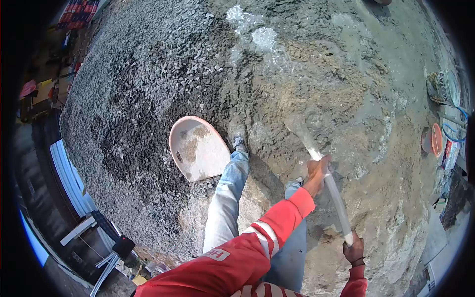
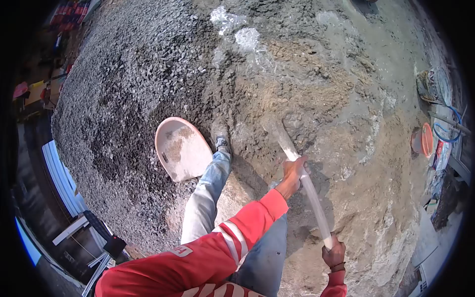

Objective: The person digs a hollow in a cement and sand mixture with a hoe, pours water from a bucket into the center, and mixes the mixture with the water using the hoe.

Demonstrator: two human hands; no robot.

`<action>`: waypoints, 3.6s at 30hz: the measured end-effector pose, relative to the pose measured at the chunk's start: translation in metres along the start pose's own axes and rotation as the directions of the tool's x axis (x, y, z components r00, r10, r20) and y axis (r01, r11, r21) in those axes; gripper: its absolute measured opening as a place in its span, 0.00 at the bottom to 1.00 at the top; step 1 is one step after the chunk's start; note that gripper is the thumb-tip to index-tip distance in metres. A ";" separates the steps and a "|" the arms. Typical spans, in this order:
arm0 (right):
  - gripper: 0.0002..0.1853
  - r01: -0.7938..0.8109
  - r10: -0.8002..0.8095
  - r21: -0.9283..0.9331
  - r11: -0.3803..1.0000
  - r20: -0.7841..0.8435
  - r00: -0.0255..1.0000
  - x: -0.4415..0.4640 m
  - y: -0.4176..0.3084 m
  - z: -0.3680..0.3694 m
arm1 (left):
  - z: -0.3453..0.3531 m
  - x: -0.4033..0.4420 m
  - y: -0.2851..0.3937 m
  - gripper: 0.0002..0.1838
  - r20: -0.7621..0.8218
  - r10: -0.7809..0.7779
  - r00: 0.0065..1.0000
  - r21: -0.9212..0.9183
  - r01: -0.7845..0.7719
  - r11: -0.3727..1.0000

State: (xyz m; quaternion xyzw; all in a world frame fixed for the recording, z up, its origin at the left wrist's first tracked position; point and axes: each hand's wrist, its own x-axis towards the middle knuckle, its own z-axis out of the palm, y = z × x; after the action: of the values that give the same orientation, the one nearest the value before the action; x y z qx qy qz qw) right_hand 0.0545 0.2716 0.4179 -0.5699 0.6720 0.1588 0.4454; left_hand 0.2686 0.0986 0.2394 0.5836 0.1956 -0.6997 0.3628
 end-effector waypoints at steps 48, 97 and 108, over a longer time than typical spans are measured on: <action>0.17 0.242 -0.211 -0.217 0.946 0.157 0.965 0.075 -0.076 -0.049 | -0.067 0.045 -0.032 0.09 -0.085 0.380 0.921 -0.073 -0.386 0.919; 0.14 0.080 -0.079 -0.430 0.899 0.019 0.997 -0.048 0.129 -0.066 | -0.015 -0.003 -0.183 0.07 0.057 -0.232 0.971 -0.453 0.232 0.861; 0.15 0.247 -0.163 0.294 0.923 -0.284 0.945 0.162 -0.096 0.163 | -0.083 0.052 0.147 0.15 -0.024 0.626 0.780 0.256 -0.600 0.758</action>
State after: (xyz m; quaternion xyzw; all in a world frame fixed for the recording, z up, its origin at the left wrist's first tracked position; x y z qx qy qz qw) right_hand 0.2171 0.2594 0.2291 -0.5717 0.6766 -0.0767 0.4576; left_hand 0.4300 0.0444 0.1913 0.6908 -0.0711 -0.5276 0.4892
